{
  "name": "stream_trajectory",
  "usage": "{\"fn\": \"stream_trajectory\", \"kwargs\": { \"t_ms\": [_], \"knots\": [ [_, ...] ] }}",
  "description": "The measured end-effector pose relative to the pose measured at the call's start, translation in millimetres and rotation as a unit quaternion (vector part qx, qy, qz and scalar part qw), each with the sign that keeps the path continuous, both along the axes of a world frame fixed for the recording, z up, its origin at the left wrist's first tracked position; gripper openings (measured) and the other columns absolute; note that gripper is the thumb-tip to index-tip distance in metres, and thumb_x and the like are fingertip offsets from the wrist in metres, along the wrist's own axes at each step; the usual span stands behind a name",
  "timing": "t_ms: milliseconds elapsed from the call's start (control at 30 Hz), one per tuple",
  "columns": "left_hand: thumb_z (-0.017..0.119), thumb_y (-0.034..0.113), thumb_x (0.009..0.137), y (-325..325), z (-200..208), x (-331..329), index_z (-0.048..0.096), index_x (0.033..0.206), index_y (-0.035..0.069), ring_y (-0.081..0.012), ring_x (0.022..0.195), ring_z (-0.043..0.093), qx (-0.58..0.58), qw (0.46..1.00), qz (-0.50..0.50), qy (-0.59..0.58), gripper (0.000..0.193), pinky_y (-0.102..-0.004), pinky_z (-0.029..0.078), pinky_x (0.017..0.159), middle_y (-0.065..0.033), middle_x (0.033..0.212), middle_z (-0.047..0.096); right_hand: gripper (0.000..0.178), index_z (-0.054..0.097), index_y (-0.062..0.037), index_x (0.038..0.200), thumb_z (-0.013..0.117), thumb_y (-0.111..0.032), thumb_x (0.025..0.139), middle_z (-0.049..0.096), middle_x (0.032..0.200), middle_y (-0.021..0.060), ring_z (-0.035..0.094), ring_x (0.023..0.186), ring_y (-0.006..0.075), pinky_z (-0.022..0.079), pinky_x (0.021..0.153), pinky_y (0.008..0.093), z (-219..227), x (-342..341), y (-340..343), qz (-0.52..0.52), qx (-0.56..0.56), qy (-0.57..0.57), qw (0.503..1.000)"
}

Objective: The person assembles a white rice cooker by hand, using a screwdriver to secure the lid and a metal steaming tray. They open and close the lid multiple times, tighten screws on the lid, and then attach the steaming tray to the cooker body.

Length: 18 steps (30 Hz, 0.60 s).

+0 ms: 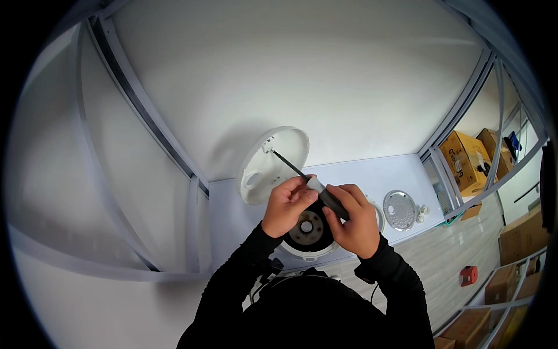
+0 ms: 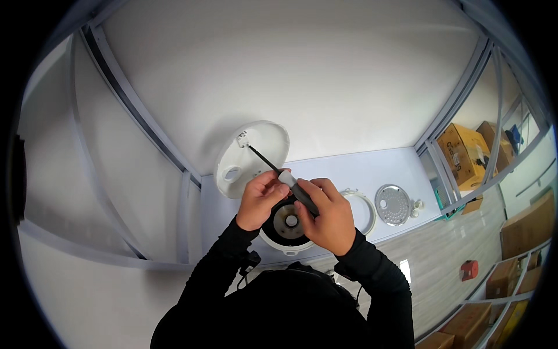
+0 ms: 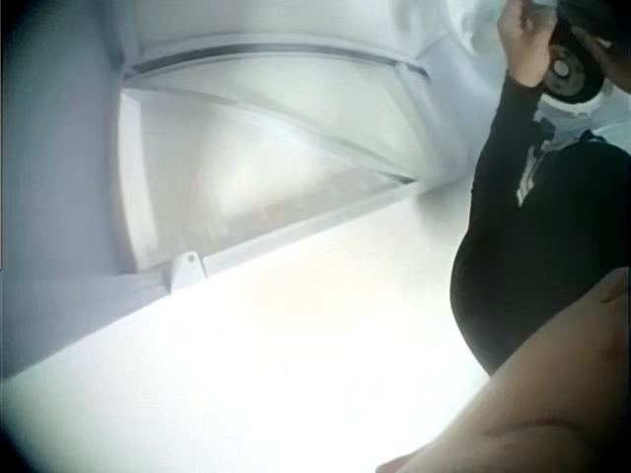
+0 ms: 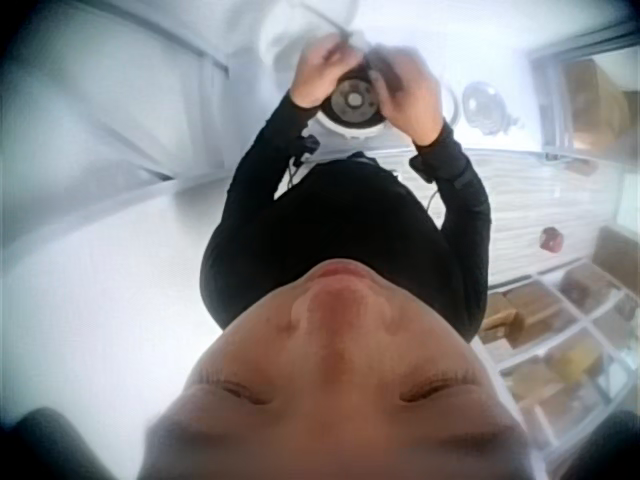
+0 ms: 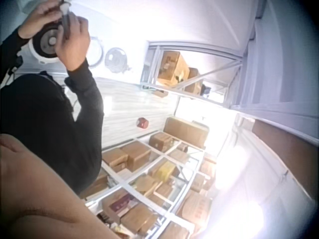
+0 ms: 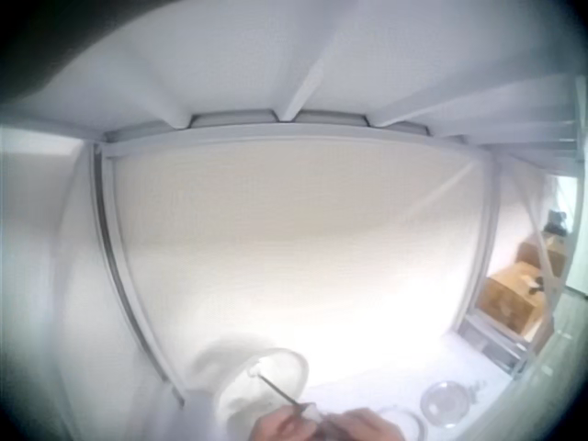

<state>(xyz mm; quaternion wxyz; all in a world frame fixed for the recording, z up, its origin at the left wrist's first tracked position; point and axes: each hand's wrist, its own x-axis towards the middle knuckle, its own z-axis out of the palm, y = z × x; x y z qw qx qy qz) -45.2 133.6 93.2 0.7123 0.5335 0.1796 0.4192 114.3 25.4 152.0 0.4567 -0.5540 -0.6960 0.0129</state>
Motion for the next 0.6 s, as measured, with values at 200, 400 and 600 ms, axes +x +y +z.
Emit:
{"fn": "stream_trajectory", "kwargs": {
  "t_ms": [200,400,600],
  "knots": [
    [0.068,0.007,0.1,5.3,-0.6,-1.2,0.058,0.133,-0.008,-0.005,0.093,0.061,0.007,1.0,-0.018,-0.003,0.037,-0.0223,0.05,0.084,0.0001,0.099,0.066,0.041,0.066,-0.0031,0.123,0.076,-0.006,0.084,0.067,0.109,0.0164,0.071,0.084,0.0362,0.059,0.068,0.0406,5.9,-5.8,-3.3,-0.017,-0.008,-0.002,1.0],
    [0.068,0.007,0.101,6.5,3.0,-0.7,0.058,0.134,-0.007,-0.0063,0.092,0.062,0.008,1.0,-0.017,-0.001,0.037,-0.0235,0.051,0.085,-0.0005,0.098,0.066,0.04,0.066,-0.0023,0.123,0.077,-0.005,0.084,0.067,0.11,0.0166,0.071,0.086,0.0363,0.058,0.073,0.0385,9.9,-8.4,-4.6,-0.029,-0.028,0.005,0.999],
    [0.064,0.003,0.101,8.3,-0.4,-3.9,0.053,0.14,-0.005,-0.0114,0.107,0.064,0.005,0.999,-0.028,-0.025,0.042,-0.0257,0.052,0.09,-0.0079,0.116,0.067,0.04,0.066,-0.0017,0.123,0.077,-0.008,0.085,0.07,0.106,0.0188,0.072,0.08,0.0379,0.059,0.07,0.0411,11.4,-10.2,-0.8,-0.021,-0.011,0.004,1.0]
  ]
}}
